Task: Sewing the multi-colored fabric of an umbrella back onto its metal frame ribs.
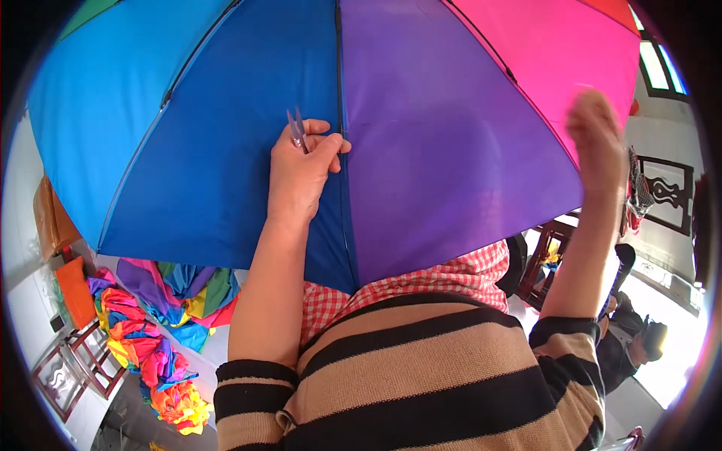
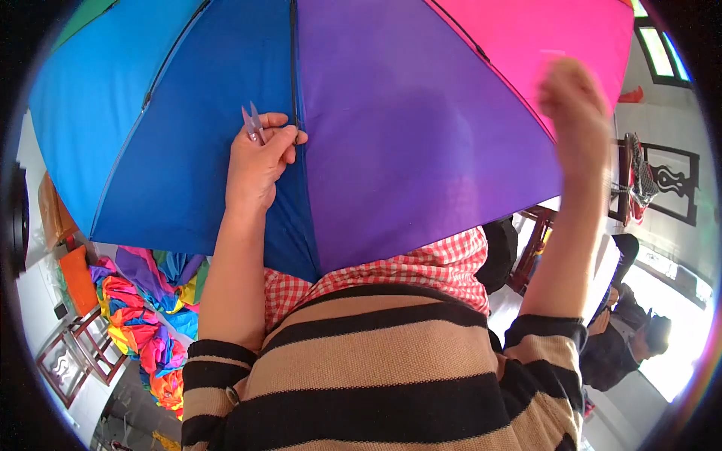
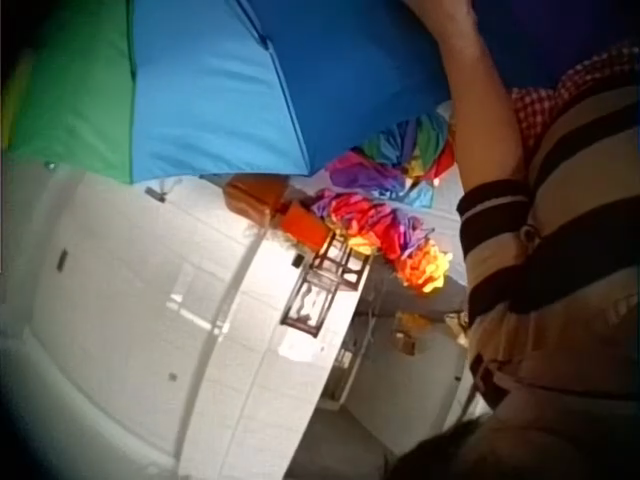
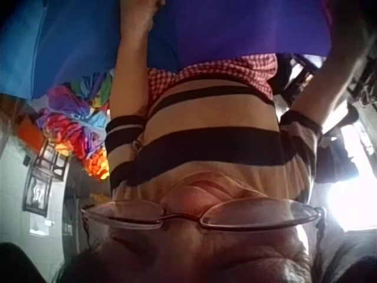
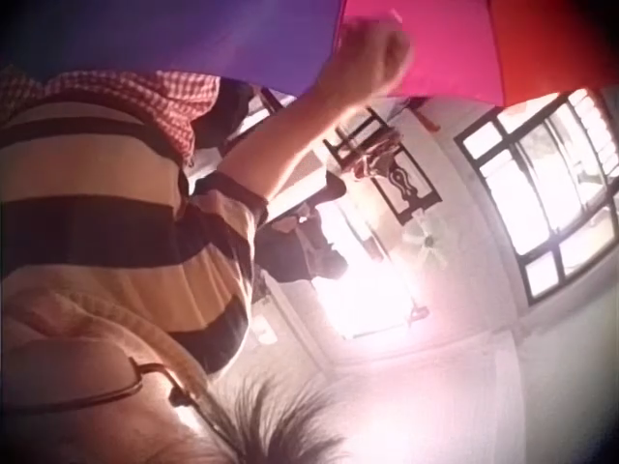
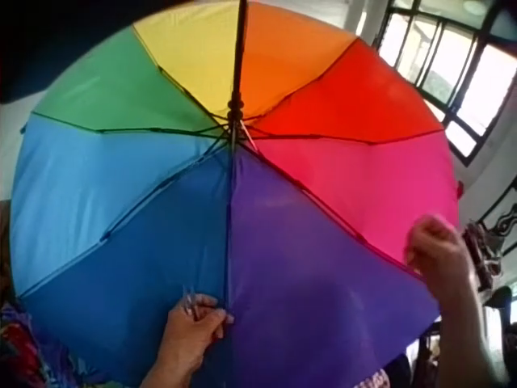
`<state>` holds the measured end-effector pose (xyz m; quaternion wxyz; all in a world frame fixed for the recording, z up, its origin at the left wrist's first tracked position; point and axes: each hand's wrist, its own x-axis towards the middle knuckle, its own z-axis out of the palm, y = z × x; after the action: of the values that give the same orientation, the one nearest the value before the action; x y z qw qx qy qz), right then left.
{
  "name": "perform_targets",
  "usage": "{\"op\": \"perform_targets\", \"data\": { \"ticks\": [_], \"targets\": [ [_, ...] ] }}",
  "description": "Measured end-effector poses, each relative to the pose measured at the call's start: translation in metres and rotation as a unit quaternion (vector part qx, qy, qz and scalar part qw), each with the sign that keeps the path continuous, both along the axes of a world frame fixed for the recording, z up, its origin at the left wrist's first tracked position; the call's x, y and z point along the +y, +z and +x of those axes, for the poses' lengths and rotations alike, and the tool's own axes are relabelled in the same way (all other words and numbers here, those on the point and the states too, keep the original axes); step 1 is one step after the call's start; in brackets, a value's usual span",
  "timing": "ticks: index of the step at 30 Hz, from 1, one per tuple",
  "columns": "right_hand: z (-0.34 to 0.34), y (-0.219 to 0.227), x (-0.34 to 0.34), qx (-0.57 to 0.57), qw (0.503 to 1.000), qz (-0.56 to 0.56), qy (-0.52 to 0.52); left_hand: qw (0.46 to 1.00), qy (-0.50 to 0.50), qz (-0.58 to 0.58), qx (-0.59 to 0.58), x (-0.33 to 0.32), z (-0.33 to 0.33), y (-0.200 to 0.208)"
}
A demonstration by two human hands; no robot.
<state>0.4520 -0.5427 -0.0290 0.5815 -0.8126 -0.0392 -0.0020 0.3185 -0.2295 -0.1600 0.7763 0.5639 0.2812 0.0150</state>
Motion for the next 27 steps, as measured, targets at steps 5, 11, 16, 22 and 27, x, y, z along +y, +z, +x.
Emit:
{"op": "perform_targets", "data": {
  "ticks": [5, 11, 16, 22, 27],
  "targets": [
    [-0.018, -0.063, 0.117, -0.172, 0.908, -0.230, 0.306, 0.999, -0.005, -0.042, 0.002, 0.001, 0.001, 0.007],
    [-0.021, -0.112, 0.179, -0.216, 0.921, -0.250, 0.207, 0.999, 0.013, -0.044, 0.012, 0.004, 0.001, 0.003],
    [-0.044, -0.121, 0.177, -0.177, 0.927, -0.251, 0.217, 0.999, 0.017, -0.027, 0.025, 0.002, 0.002, 0.004],
    [-0.058, -0.120, 0.170, -0.137, 0.923, -0.245, 0.265, 0.999, 0.023, -0.021, 0.024, 0.001, 0.001, -0.001],
    [-0.061, -0.123, 0.170, -0.161, 0.913, -0.266, 0.263, 0.999, 0.021, -0.014, 0.025, 0.001, 0.002, 0.003]
  ]
}}
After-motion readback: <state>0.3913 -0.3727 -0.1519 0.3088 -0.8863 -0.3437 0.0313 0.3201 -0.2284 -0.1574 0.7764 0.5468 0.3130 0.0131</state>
